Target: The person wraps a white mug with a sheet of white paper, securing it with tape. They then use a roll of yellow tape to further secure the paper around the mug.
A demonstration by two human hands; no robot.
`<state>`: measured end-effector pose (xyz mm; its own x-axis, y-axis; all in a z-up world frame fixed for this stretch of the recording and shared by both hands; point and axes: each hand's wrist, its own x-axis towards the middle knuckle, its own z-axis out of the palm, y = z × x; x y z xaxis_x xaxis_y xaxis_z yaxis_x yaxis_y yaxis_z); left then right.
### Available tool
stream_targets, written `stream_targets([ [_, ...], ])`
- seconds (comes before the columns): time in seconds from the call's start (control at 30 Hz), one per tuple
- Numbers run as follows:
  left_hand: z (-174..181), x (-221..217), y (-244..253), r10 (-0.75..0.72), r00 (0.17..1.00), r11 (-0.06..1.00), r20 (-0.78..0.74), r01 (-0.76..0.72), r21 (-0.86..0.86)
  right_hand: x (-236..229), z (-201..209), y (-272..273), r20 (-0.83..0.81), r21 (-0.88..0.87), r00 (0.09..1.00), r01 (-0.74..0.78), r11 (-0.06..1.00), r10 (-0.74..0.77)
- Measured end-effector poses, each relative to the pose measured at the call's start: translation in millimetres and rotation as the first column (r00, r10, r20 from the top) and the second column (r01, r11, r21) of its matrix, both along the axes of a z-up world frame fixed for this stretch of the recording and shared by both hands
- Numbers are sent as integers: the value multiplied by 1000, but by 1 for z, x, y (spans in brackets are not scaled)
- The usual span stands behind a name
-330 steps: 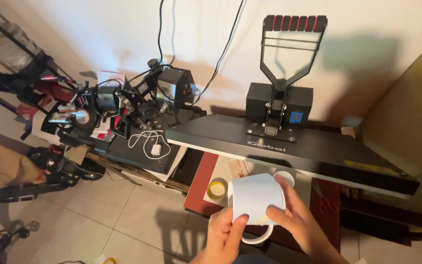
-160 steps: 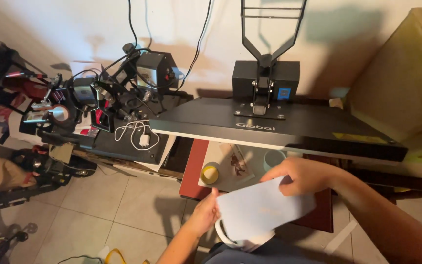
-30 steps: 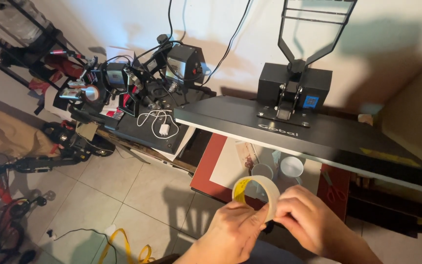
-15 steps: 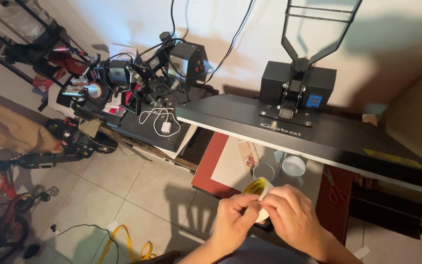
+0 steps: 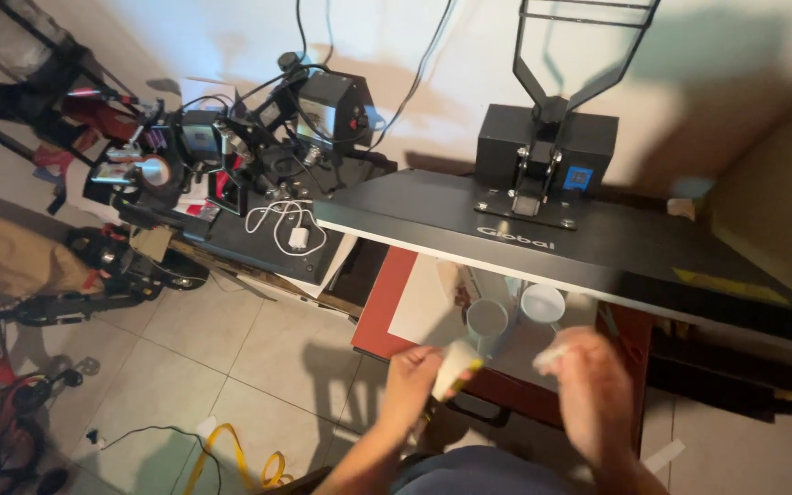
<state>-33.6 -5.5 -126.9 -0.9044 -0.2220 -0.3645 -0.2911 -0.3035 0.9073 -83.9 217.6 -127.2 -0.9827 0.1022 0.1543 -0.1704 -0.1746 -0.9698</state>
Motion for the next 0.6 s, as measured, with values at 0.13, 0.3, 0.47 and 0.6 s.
stream_targets([
  [0.13, -115, -34, -36, -58, 957, 764, 284, 225, -605, -10, 22, 11, 32, 93, 998, -48, 995, 45],
  [0.3, -258, -79, -49, -179, 975, -101, 133, 116, -988, -10, 11, 8, 460, 176, 881, 32, 984, -111],
  [0.47, -303, -102, -54, -215, 954, -336, 210, 129, -933, -1, -19, 23, 349, 171, 932, 42, 984, -101],
  [0.6, -241, -108, -28, -209, 977, -284, 52, -10, -959, 6, -39, 37, 424, 271, 883, 88, 959, -200],
])
